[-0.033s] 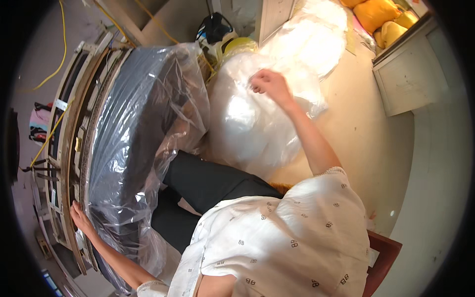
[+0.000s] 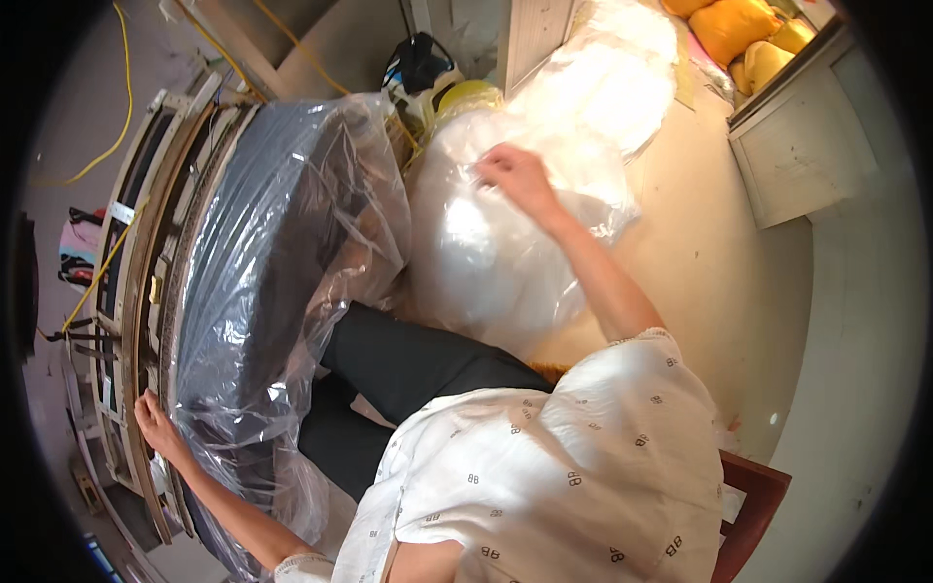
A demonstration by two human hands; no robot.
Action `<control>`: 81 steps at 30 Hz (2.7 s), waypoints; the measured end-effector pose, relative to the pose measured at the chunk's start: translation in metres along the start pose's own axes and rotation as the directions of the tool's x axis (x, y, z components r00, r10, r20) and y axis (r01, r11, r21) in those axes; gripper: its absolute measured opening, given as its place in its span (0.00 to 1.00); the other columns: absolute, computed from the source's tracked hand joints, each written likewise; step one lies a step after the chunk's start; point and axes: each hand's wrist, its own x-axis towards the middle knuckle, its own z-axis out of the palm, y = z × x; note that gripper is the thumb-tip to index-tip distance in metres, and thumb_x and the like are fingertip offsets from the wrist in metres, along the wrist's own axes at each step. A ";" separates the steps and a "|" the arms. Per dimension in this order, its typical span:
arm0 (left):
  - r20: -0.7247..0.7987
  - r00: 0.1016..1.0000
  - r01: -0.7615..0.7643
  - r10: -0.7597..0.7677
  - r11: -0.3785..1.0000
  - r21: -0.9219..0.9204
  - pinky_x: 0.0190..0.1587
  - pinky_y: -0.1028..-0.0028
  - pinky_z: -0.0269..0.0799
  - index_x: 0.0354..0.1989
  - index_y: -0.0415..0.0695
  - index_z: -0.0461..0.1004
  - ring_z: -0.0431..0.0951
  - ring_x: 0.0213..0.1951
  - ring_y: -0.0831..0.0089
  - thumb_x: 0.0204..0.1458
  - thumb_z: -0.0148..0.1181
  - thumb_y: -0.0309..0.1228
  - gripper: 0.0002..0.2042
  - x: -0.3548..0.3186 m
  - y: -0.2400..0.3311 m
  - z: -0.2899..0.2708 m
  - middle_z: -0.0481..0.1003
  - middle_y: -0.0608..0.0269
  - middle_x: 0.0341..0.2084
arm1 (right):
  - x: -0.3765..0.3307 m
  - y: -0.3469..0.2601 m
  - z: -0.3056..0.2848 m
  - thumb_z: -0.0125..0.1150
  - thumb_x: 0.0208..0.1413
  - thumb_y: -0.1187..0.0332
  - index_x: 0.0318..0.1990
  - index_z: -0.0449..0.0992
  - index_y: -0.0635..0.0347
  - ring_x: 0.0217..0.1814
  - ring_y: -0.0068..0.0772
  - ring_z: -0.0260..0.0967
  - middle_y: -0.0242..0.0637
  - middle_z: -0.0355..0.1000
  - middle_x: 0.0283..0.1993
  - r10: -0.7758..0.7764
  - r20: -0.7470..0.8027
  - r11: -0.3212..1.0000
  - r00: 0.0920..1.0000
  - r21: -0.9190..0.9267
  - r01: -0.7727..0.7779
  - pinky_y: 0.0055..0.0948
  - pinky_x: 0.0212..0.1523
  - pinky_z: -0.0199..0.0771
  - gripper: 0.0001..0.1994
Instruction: Wrapping a large curved component in clear plastic sheeting for storage or transport.
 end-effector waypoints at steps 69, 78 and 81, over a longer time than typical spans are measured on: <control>-0.244 0.781 0.405 -0.575 0.763 -0.504 0.36 0.72 0.66 0.27 0.42 0.77 0.72 0.29 0.73 0.43 0.61 0.35 0.09 -0.133 -0.121 -0.083 0.70 0.65 0.28 | -0.182 -0.194 0.426 0.48 0.55 0.54 0.61 0.57 0.54 0.68 0.41 0.43 0.37 0.49 0.66 -0.344 0.902 0.297 -0.260 0.367 0.882 0.47 0.65 0.40 0.27; -0.189 0.869 0.437 -0.456 0.889 -0.137 0.40 0.70 0.61 0.25 0.44 0.76 0.70 0.31 0.72 0.44 0.62 0.34 0.07 -0.135 -0.115 -0.080 0.70 0.65 0.26 | -0.182 -0.197 0.425 0.47 0.57 0.55 0.60 0.57 0.55 0.69 0.43 0.42 0.39 0.49 0.66 -0.341 0.902 0.334 -0.264 0.379 0.863 0.47 0.65 0.39 0.26; -0.308 0.784 0.311 -0.539 0.770 -0.557 0.31 0.80 0.65 0.28 0.40 0.75 0.68 0.26 0.80 0.45 0.61 0.30 0.06 -0.137 -0.114 -0.088 0.70 0.67 0.24 | -0.173 -0.201 0.427 0.49 0.56 0.58 0.59 0.59 0.56 0.69 0.43 0.42 0.41 0.48 0.66 -0.371 0.902 0.550 -0.221 0.405 0.730 0.42 0.65 0.43 0.24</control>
